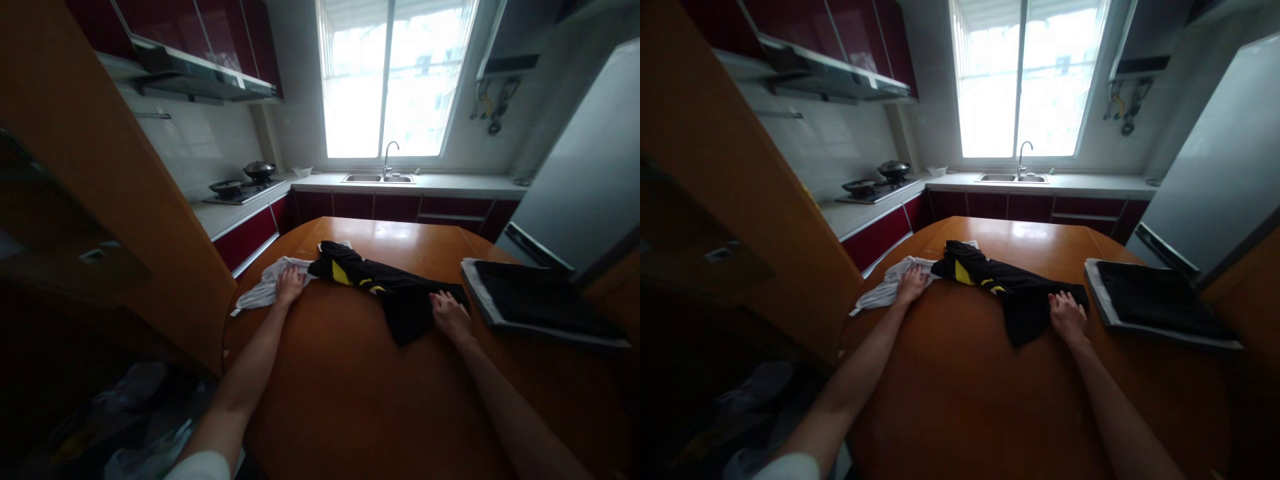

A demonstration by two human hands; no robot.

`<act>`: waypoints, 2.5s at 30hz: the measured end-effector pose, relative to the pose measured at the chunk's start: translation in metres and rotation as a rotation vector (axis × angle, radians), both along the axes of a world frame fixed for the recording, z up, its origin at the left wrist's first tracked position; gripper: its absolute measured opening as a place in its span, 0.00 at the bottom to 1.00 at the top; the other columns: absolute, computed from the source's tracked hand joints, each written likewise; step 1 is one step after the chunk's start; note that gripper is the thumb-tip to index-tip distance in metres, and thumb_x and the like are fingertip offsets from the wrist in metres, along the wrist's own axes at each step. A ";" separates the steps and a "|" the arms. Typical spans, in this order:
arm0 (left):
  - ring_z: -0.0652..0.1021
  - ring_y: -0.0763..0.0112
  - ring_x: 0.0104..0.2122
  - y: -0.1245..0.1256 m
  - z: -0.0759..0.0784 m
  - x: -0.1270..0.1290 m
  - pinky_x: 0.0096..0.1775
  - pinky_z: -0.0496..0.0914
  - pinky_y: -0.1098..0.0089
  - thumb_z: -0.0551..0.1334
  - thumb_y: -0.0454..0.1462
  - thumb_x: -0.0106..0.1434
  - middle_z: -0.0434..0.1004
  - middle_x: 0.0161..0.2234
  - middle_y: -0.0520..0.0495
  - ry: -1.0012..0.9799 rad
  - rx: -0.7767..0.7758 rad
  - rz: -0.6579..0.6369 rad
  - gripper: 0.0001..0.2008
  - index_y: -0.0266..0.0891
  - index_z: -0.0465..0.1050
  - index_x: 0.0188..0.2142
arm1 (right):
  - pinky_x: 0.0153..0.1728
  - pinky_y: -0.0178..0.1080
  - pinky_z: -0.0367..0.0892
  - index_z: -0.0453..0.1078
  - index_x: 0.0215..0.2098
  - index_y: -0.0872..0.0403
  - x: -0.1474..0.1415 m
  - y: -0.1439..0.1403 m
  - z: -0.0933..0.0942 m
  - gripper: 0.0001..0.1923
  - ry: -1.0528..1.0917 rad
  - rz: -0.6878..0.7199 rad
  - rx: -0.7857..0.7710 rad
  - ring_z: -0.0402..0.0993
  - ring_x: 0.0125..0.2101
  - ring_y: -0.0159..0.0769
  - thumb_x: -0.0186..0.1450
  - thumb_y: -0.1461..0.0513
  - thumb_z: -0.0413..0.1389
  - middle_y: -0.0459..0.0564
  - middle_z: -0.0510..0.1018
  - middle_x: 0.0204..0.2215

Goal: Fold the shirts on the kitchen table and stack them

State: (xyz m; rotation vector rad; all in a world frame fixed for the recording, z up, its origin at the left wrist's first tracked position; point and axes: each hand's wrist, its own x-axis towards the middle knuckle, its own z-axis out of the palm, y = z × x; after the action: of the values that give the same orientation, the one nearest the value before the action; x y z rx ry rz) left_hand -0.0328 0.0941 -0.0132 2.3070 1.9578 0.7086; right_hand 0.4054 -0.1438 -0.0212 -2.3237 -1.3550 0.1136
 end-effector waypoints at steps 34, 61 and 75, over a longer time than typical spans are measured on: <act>0.68 0.38 0.54 0.091 0.024 0.026 0.52 0.62 0.38 0.54 0.41 0.72 0.69 0.52 0.26 -0.006 0.056 0.291 0.19 0.25 0.72 0.49 | 0.41 0.41 0.64 0.69 0.29 0.51 -0.036 0.007 0.010 0.21 -0.097 0.023 0.208 0.71 0.41 0.45 0.73 0.53 0.42 0.55 0.76 0.34; 0.79 0.59 0.42 0.106 0.024 0.110 0.46 0.71 0.67 0.50 0.50 0.72 0.82 0.42 0.41 -0.212 -0.122 -0.457 0.25 0.33 0.79 0.47 | 0.42 0.43 0.63 0.71 0.37 0.52 -0.035 0.005 0.003 0.11 -0.104 0.081 0.270 0.70 0.40 0.45 0.70 0.57 0.48 0.52 0.77 0.35; 0.75 0.62 0.48 -0.089 0.043 0.127 0.52 0.71 0.60 0.59 0.32 0.67 0.75 0.45 0.44 -0.256 0.196 -0.963 0.11 0.42 0.78 0.45 | 0.67 0.55 0.48 0.56 0.69 0.49 -0.091 -0.010 0.030 0.31 -0.219 0.569 0.522 0.53 0.67 0.48 0.69 0.57 0.54 0.55 0.61 0.68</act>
State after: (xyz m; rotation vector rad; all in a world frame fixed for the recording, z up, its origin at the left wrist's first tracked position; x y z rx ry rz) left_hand 0.0943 0.0053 0.0300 2.6560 0.5375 0.9933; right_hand 0.3141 -0.1541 0.0089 -1.5151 -1.8578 -0.2962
